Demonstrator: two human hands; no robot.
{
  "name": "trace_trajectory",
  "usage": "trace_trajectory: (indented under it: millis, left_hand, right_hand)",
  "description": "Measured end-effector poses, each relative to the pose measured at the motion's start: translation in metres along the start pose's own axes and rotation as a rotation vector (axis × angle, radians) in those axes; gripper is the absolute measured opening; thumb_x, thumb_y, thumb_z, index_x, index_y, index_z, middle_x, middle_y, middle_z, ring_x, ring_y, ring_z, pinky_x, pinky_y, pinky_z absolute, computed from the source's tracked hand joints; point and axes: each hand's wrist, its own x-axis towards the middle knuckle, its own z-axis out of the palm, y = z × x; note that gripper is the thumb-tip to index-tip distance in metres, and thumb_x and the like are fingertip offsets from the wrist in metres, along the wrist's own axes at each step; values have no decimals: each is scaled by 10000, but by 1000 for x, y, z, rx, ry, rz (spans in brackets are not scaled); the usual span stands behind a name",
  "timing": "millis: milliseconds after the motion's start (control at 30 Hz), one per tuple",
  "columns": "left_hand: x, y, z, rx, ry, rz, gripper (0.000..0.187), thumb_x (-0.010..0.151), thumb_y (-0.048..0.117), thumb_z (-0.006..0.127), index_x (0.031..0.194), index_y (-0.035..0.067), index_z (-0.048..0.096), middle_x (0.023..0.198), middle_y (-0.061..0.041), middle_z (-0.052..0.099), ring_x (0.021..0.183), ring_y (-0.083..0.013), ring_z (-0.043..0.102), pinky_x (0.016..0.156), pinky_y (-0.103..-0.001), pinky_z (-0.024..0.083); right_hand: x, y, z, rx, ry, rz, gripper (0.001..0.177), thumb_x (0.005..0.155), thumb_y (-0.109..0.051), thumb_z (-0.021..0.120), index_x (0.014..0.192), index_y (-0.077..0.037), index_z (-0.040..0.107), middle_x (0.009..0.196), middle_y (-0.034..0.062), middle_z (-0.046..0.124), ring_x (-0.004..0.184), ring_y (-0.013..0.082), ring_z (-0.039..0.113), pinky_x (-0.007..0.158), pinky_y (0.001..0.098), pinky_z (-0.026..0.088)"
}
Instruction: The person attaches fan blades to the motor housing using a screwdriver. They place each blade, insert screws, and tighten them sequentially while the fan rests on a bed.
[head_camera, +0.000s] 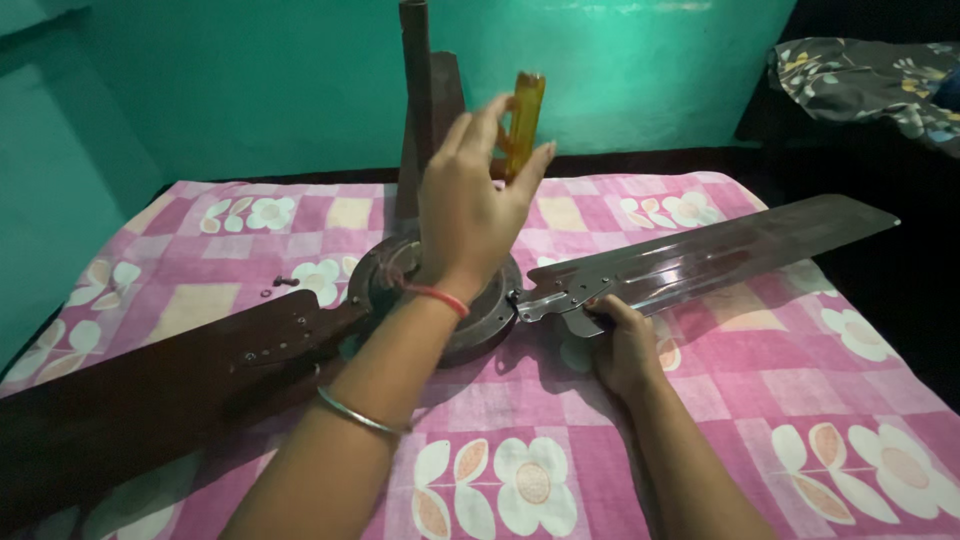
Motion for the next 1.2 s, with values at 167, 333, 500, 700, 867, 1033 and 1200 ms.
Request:
trace_trajectory:
  millis: [167,333,500,700,867,1033,1200]
  left_hand:
    - [-34,-8,3,-15,-171,-192,457,852,347,811,1217,89,717,948,-105,718,767,-242,733,684,-388,591]
    - [-78,-13,-3,38,-249,-221,402,826,304,817,1149,75,751,932,-124,714,806,-293,720,706,-425,572]
    - [-95,-20,-6,62,-283,-292,439,815,311,799,1170,63,729,975,-163,716,839,-337,718,726,-443,574]
    - [-104,-20,-3,-12,-329,-349,342,962,241,613,1276,106,613,861,-162,761,798,-375,743,698,-493,577]
    - [-105,-21,-1,-17,-301,-333,336,946,217,625,1251,105,538,817,-155,755,768,-388,739,657,-505,568]
    - [-109,-23,2,-101,-212,-213,363,891,189,707,1208,114,547,895,-139,769,793,-352,767,647,-464,599]
    - [-110,-24,3,56,-348,-292,432,876,202,738,1270,153,568,841,-150,761,754,-374,752,643,-497,598]
  right_hand:
    - [1,0,-4,-24,20,34,149,812,-49,657,941,25,666,901,120,692,847,235,665,809,376,542]
    - [5,4,-8,-17,17,12,137,804,-41,652,926,19,668,895,117,693,846,230,669,822,376,553]
    - [4,2,-3,-2,10,4,137,812,-40,656,931,26,667,910,126,696,862,237,670,845,379,551]
    - [-4,-1,5,11,6,47,160,788,-70,642,922,13,667,913,122,696,871,252,674,848,397,573]
    - [-3,-2,6,-5,17,41,168,815,-71,650,953,24,665,927,126,687,880,248,660,859,387,553]
    - [-4,-3,6,1,-38,15,191,815,-64,644,975,39,659,936,135,691,890,246,676,883,379,552]
    - [-1,-2,5,11,-10,36,193,798,-55,636,974,23,649,925,135,685,883,258,675,886,386,554]
